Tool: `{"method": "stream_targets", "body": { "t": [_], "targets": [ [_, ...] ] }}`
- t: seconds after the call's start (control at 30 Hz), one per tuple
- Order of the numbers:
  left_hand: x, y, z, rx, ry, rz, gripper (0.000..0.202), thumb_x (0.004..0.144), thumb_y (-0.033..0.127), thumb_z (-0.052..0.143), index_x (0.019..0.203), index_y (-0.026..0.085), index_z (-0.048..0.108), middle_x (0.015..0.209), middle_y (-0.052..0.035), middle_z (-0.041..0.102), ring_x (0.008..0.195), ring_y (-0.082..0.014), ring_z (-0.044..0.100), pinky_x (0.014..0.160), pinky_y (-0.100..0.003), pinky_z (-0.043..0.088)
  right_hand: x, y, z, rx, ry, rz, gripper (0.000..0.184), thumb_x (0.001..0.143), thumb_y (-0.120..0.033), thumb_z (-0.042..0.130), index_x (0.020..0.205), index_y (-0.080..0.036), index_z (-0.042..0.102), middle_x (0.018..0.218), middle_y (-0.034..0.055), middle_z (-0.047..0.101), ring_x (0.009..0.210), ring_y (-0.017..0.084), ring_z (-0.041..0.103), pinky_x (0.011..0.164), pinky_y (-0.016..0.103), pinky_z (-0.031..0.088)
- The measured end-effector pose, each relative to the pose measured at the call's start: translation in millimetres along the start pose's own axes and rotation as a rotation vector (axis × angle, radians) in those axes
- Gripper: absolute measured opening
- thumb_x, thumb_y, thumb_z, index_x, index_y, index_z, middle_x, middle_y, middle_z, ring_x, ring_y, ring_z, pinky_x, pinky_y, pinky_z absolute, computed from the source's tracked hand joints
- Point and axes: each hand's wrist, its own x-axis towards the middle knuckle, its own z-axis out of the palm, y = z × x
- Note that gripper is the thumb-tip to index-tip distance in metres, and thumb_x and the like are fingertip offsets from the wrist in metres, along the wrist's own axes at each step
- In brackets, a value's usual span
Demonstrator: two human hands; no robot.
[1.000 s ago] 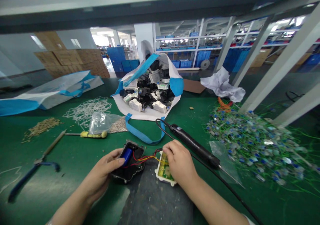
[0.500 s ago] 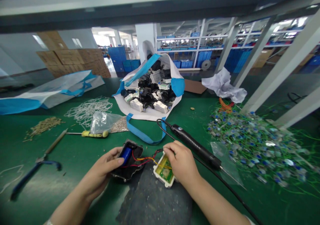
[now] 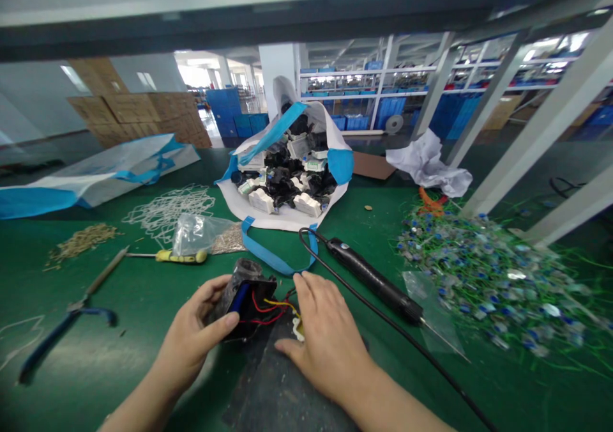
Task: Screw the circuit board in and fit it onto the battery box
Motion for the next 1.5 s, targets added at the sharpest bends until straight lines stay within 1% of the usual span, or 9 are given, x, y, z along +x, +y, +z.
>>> {"method": "stream_targets", "body": {
  "t": [0.2,0.37,0.5,0.67,0.83,1.0,1.27,1.4,1.5],
  "targets": [
    [-3.0,1.0,-0.1,0.039,0.049,0.057,0.049,0.063,0.032,0.066,0.105,0.015,0.048,0.099,-0.0071,0.059,0.09,-0.0211,0.055,0.078,-0.027,0.044,-1.7,4.5,0.8,-0.108,-0.154,0.122,0.089,0.057,-0.024,0.079,0.13,-0.008,0.031,0.129,0.0199,0.026,0.115,0.035,0.027,0.093,0.051,0.031],
    [-1.3,0.9,-1.2,-0.03,0.129,0.015,0.048,0.06,0.03,0.069,0.102,0.014,0.051,0.094,-0.008,0.061,0.087,-0.0222,0.056,0.076,-0.027,0.044,2.1,16.3,-10.7,0.14,-0.23,0.126,0.091,0.056,-0.012,0.072,0.133,-0.013,0.025,0.124,0.0152,0.035,0.112,0.03,0.034,0.094,0.045,0.032],
    [2.5,0.1,-3.8,-0.291,0.229,-0.033,0.05,0.056,0.029,0.073,0.1,0.016,0.053,0.093,-0.006,0.062,0.085,-0.0225,0.057,0.072,-0.026,0.046,4.9,22.4,-30.3,0.656,-0.238,0.182,0.083,0.062,-0.02,0.067,0.133,-0.019,0.024,0.125,0.0105,0.035,0.113,0.026,0.035,0.098,0.043,0.025],
    [9.5,1.1,-6.7,-0.522,0.242,-0.104,0.046,0.057,0.029,0.073,0.096,0.015,0.053,0.089,-0.0036,0.063,0.078,-0.0179,0.059,0.066,-0.023,0.047,4.8,20.2,-36.4,1.645,-0.527,0.181,0.085,0.063,-0.047,0.071,0.129,-0.016,0.028,0.113,0.0139,0.047,0.102,0.029,0.047,0.087,0.04,0.036],
    [12.8,0.0,-7.2,-0.515,0.23,-0.17,0.047,0.059,0.028,0.072,0.098,0.012,0.052,0.084,-0.0041,0.064,0.073,-0.015,0.058,0.061,-0.019,0.046,1.3,20.2,-14.7,2.005,-0.53,0.292,0.065,0.077,-0.058,0.049,0.124,-0.017,0.032,0.115,0.0165,0.046,0.102,0.033,0.046,0.075,0.044,0.043],
    [15.1,-0.8,-10.5,-0.505,0.234,-0.205,0.048,0.058,0.028,0.073,0.098,0.01,0.052,0.082,-0.0045,0.064,0.069,-0.015,0.058,0.059,-0.02,0.045,1.9,29.8,-11.7,1.984,-0.477,0.278,0.078,0.067,-0.063,0.06,0.124,-0.019,0.029,0.114,0.0145,0.046,0.1,0.033,0.047,0.071,0.045,0.046],
    [15.4,-0.1,-11.9,-0.467,0.254,-0.215,0.045,0.055,0.028,0.074,0.092,0.011,0.055,0.079,-0.0037,0.064,0.064,-0.015,0.059,0.056,-0.021,0.045,8.8,31.6,0.9,1.606,-0.301,0.656,0.043,0.072,-0.035,0.065,0.102,-0.013,0.043,0.069,0.0061,0.058,0.051,0.014,0.055,0.04,0.017,0.045],
    [14.8,0.0,-10.7,-0.449,0.215,-0.253,0.047,0.053,0.03,0.074,0.092,0.01,0.056,0.077,-0.0051,0.065,0.063,-0.0168,0.059,0.055,-0.022,0.045,10.2,32.6,-4.4,1.618,-0.188,0.6,0.051,0.07,-0.033,0.068,0.112,-0.018,0.041,0.08,0.0042,0.057,0.055,0.013,0.054,0.041,0.016,0.042],
    [15.0,0.0,-12.5,-0.452,0.218,-0.249,0.045,0.055,0.029,0.073,0.092,0.01,0.056,0.076,-0.0039,0.064,0.062,-0.0152,0.058,0.055,-0.021,0.044,11.5,34.7,-12.3,1.696,-0.266,0.489,0.051,0.061,-0.025,0.072,0.106,-0.015,0.048,0.088,0.0057,0.056,0.068,0.014,0.055,0.053,0.018,0.044]
  ]
}}
